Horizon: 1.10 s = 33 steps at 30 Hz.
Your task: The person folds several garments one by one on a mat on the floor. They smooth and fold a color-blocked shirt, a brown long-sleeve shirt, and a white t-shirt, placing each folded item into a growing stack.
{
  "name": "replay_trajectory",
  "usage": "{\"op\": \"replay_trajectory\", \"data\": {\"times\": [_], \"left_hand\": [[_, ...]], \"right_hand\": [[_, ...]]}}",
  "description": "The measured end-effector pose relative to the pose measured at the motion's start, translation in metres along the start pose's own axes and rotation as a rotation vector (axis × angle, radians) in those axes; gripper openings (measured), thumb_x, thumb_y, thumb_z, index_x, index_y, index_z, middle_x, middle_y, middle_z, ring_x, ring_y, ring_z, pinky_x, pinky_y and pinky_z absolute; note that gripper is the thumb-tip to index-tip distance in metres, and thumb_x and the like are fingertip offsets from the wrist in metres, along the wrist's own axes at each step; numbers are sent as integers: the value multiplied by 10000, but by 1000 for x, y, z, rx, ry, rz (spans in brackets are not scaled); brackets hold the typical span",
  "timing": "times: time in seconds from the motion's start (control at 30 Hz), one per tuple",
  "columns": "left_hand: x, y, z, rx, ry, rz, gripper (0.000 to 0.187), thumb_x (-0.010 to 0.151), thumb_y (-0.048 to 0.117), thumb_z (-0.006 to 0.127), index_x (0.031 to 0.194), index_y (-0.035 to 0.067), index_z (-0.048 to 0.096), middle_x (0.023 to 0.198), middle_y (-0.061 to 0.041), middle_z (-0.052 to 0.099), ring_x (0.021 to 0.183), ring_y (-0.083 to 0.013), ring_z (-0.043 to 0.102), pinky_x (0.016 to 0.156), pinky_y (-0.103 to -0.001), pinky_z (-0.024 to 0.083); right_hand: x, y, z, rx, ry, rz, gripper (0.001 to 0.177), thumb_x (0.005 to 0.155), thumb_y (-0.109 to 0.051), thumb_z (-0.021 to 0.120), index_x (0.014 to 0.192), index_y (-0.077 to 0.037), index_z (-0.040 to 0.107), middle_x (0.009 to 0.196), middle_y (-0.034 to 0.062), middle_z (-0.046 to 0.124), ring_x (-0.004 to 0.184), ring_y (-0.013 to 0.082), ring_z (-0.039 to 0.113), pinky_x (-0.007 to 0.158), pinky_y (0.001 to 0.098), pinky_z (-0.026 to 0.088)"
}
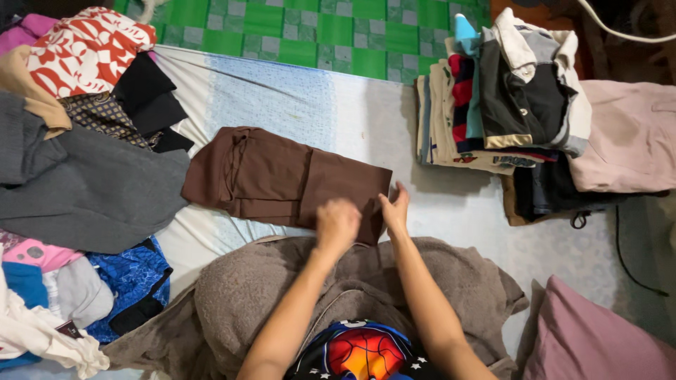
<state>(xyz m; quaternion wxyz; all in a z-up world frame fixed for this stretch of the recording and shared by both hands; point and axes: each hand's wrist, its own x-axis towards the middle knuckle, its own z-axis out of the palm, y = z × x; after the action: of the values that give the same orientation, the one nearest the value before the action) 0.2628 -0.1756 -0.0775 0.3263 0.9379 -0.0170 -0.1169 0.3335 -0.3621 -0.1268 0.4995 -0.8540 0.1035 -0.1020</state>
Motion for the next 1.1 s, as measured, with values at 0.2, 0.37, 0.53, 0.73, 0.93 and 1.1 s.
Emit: {"op": "replay_trajectory", "data": {"times": [0.2, 0.37, 0.53, 0.73, 0.93, 1.1], "left_hand": [[45, -52, -7, -44, 459, 79, 611, 989, 290, 623, 1545, 102, 454, 1672, -131, 274, 1542, -367, 231, 1209, -581, 214], [43, -63, 12, 35, 440, 115, 717, 989, 340, 602, 1581, 32, 340, 1703, -147, 170, 1563, -377, 156, 1232, -557, 197], [41, -63, 11, 28, 435, 142, 713, 1013, 367, 587, 1589, 37, 325, 1711, -151, 157, 1569, -383, 143, 1237, -558, 183], [34, -46, 21, -154, 440, 209, 716, 1024, 356, 570, 1601, 32, 295, 1705, -172, 164, 1559, -392, 181, 1237, -522, 196], [33, -20, 53, -729, 283, 263, 584, 1075, 281, 489, 1582, 28, 349, 1680, -145, 287, 1557, -299, 275, 1256, -365, 239], [36, 12, 70, -1104, 96, 259, 510, 1076, 189, 422, 1556, 17, 427, 1661, -120, 359, 1555, -247, 288, 1259, -334, 210]], "right_hand": [[-26, -11, 7, 270, -117, 538, 798, 860, -271, 807, 1501, -41, 392, 1323, 169, 617, 1140, 247, 630, 922, 366, 546], [-30, -22, 12, 361, -131, 384, 634, 878, -197, 773, 1412, -9, 489, 1248, 164, 680, 1074, 226, 663, 893, 345, 562], [-32, -21, 2, 389, -130, 321, 419, 959, -183, 708, 1306, 21, 596, 1173, 156, 720, 1012, 213, 676, 874, 337, 562], [-33, -33, -26, 559, -119, 287, 379, 992, -199, 647, 1312, -7, 579, 1173, 116, 709, 1007, 174, 673, 871, 315, 557], [-32, -75, -75, 751, -148, 204, 300, 1044, -163, 605, 1298, -4, 583, 1182, 108, 709, 1013, 170, 677, 885, 301, 563], [-33, -120, -91, 896, -183, 209, 362, 1029, -122, 608, 1366, -14, 529, 1208, 118, 689, 1023, 183, 691, 896, 326, 586]]}}
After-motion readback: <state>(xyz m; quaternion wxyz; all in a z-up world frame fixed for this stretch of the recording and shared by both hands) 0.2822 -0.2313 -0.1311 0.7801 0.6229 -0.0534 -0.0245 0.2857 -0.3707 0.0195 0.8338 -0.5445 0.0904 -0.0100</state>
